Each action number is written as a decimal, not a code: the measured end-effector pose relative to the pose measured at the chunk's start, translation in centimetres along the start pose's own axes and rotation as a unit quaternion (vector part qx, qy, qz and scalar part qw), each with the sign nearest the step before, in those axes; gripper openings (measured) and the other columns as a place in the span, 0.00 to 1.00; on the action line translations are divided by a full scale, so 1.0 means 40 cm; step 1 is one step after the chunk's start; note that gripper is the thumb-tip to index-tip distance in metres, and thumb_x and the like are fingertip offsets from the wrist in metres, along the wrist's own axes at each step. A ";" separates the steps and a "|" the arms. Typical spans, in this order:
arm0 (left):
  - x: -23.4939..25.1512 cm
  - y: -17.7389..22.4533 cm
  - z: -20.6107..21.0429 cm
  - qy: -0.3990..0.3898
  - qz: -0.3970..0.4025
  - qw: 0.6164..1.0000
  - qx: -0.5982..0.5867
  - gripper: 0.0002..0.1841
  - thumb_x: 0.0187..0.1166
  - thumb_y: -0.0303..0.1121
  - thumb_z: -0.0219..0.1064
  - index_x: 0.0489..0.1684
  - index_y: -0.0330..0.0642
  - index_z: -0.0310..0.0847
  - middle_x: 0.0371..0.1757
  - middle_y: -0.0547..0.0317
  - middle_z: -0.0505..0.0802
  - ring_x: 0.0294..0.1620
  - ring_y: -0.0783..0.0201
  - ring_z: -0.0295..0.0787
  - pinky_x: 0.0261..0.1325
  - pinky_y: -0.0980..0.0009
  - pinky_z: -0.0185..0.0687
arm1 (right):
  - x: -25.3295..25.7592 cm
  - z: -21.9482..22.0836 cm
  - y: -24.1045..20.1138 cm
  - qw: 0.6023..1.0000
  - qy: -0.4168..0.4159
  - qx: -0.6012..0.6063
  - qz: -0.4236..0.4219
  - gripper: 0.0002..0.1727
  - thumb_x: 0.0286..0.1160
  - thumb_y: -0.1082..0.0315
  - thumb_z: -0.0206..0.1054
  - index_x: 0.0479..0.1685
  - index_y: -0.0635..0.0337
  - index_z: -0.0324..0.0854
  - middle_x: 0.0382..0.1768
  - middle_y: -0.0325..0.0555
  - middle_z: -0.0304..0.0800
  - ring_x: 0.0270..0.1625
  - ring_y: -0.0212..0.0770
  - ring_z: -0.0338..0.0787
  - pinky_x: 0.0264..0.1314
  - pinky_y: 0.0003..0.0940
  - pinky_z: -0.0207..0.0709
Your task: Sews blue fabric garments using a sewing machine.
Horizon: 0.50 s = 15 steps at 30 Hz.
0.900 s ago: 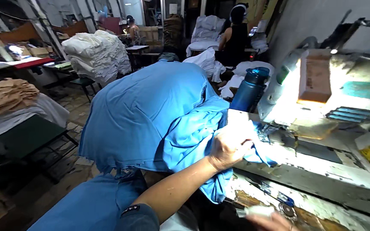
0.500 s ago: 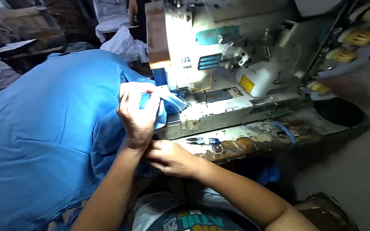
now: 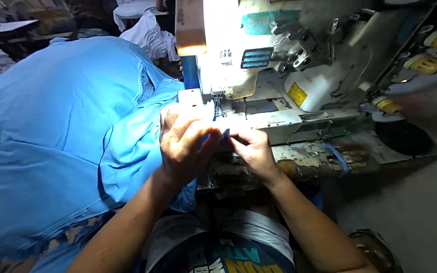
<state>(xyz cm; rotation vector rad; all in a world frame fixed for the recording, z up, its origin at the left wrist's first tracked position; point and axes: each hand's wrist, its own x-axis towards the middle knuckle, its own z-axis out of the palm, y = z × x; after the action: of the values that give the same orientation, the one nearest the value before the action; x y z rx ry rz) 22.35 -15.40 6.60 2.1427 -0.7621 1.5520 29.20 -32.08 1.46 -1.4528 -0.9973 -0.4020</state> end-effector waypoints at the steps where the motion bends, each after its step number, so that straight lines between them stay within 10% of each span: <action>1: -0.015 0.005 0.000 -0.016 0.006 1.000 0.000 0.07 0.80 0.33 0.68 0.33 0.42 0.83 0.39 0.56 0.88 0.54 0.61 0.81 0.67 0.67 0.68 | -0.029 -0.001 -0.011 0.999 -0.005 0.045 0.022 0.04 0.69 0.76 0.71 0.38 0.64 0.90 0.43 0.39 0.93 0.52 0.23 0.89 0.59 0.19 0.83; 7: -0.024 0.025 -0.061 -0.076 -0.146 0.981 -0.102 0.09 0.80 0.33 0.69 0.33 0.36 0.87 0.39 0.63 0.90 0.50 0.80 0.84 0.58 0.83 0.77 | -0.120 0.010 -0.048 0.988 0.014 0.133 0.079 0.04 0.69 0.70 0.77 0.30 0.61 0.90 0.35 0.32 0.91 0.45 0.19 0.87 0.55 0.17 0.82; 12: 0.069 0.005 -0.058 -0.384 0.059 0.921 -0.002 0.11 0.78 0.33 0.62 0.44 0.46 0.92 0.50 0.59 0.95 0.49 0.61 0.91 0.48 0.60 0.80 | -0.095 0.002 -0.045 0.997 -0.031 0.066 0.028 0.06 0.69 0.70 0.75 0.33 0.66 0.90 0.36 0.40 0.93 0.46 0.21 0.89 0.55 0.17 0.82; 15: 0.113 -0.064 -0.061 -0.500 0.064 0.864 -0.010 0.05 0.70 0.35 0.69 0.31 0.45 0.87 0.30 0.59 0.87 0.28 0.57 0.86 0.24 0.57 0.75 | -0.058 -0.011 -0.011 1.000 -0.011 -0.010 -0.004 0.06 0.67 0.71 0.76 0.38 0.66 0.91 0.41 0.44 0.92 0.48 0.26 0.90 0.54 0.20 0.84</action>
<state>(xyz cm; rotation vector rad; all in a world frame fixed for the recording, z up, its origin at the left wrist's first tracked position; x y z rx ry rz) 23.24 -12.87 11.69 2.8734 -1.2103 0.3304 27.69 -33.34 0.08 -1.4748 -1.0201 -0.4046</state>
